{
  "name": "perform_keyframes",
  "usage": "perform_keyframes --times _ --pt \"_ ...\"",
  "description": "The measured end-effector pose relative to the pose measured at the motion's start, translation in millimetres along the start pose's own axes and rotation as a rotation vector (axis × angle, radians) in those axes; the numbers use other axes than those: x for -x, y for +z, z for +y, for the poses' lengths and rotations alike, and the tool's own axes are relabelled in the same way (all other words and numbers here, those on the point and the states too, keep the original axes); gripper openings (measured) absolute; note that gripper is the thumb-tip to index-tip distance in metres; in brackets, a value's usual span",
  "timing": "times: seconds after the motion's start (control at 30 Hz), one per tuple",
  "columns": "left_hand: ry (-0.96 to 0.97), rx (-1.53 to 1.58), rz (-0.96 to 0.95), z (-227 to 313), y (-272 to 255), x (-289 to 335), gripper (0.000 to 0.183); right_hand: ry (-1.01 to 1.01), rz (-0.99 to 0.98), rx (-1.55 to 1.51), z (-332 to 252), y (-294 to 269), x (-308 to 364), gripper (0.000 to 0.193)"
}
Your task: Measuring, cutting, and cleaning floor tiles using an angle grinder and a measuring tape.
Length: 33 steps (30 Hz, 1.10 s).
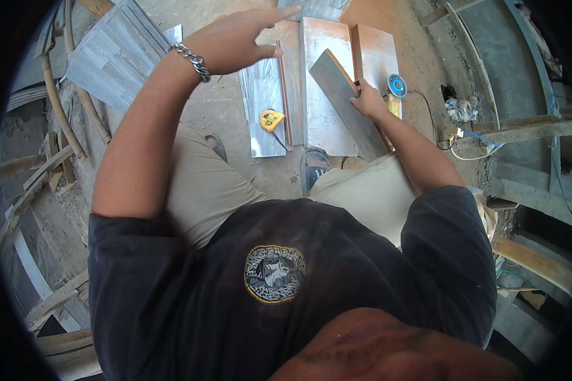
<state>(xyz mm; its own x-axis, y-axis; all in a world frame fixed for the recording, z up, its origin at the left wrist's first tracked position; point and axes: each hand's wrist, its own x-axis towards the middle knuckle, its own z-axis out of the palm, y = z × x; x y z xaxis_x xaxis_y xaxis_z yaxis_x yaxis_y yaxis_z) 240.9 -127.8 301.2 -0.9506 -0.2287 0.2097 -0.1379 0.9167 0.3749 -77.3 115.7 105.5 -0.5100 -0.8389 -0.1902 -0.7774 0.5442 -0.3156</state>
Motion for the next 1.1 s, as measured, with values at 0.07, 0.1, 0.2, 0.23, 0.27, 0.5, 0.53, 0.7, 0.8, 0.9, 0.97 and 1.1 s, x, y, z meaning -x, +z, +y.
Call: perform_keyframes --times 0.07,0.1,0.2,0.23,0.27,0.5,0.53,0.7,0.8,0.9,0.97,1.1 --pt "-0.138 0.004 -0.025 -8.0 -0.5 4.5 0.072 0.071 -0.073 0.01 4.8 -2.7 -2.8 0.05" --pt "-0.218 0.006 -0.064 -11.3 -2.8 8.6 0.068 0.089 -0.105 0.042 8.7 -2.8 -4.7 0.056" --pt "-0.241 -0.048 -0.143 -15.8 -4.1 16.2 0.065 0.115 -0.221 0.138 24.1 1.0 -9.1 0.058" --pt "-0.231 -0.033 -0.145 -16.3 -3.5 18.8 0.065 0.106 -0.221 0.129 30.0 1.6 -9.8 0.058" --pt "-0.266 -0.036 -0.187 -16.5 -2.8 21.6 0.063 0.131 -0.259 0.155 36.0 2.5 -9.6 0.056" --pt "-0.269 -0.071 -0.286 -10.3 1.7 17.2 0.059 0.167 -0.313 0.061 61.2 -5.4 -2.0 0.058" --pt "-0.276 -0.037 -0.293 -8.7 2.5 14.5 0.059 0.183 -0.313 0.075 61.2 -6.8 -0.7 0.057" --pt "-0.23 -0.013 -0.334 -1.6 6.9 5.6 0.056 0.157 -0.298 0.096 53.4 -8.2 5.8 0.053" --pt "-0.21 -0.003 -0.34 3.9 9.9 6.2 0.054 0.139 -0.294 0.092 49.8 -8.1 8.3 0.05" --pt "-0.233 -0.031 -0.324 10.6 13.6 10.9 0.052 0.138 -0.3 0.09 50.4 -9.0 8.5 0.05" --pt "-0.253 -0.047 -0.312 13.7 15.0 12.4 0.052 0.14 -0.304 0.084 51.6 -9.9 7.7 0.05" --pt "-0.195 -0.036 -0.336 13.7 13.6 11.3 0.054 0.14 -0.324 0.079 50.9 -12.0 6.7 0.054"
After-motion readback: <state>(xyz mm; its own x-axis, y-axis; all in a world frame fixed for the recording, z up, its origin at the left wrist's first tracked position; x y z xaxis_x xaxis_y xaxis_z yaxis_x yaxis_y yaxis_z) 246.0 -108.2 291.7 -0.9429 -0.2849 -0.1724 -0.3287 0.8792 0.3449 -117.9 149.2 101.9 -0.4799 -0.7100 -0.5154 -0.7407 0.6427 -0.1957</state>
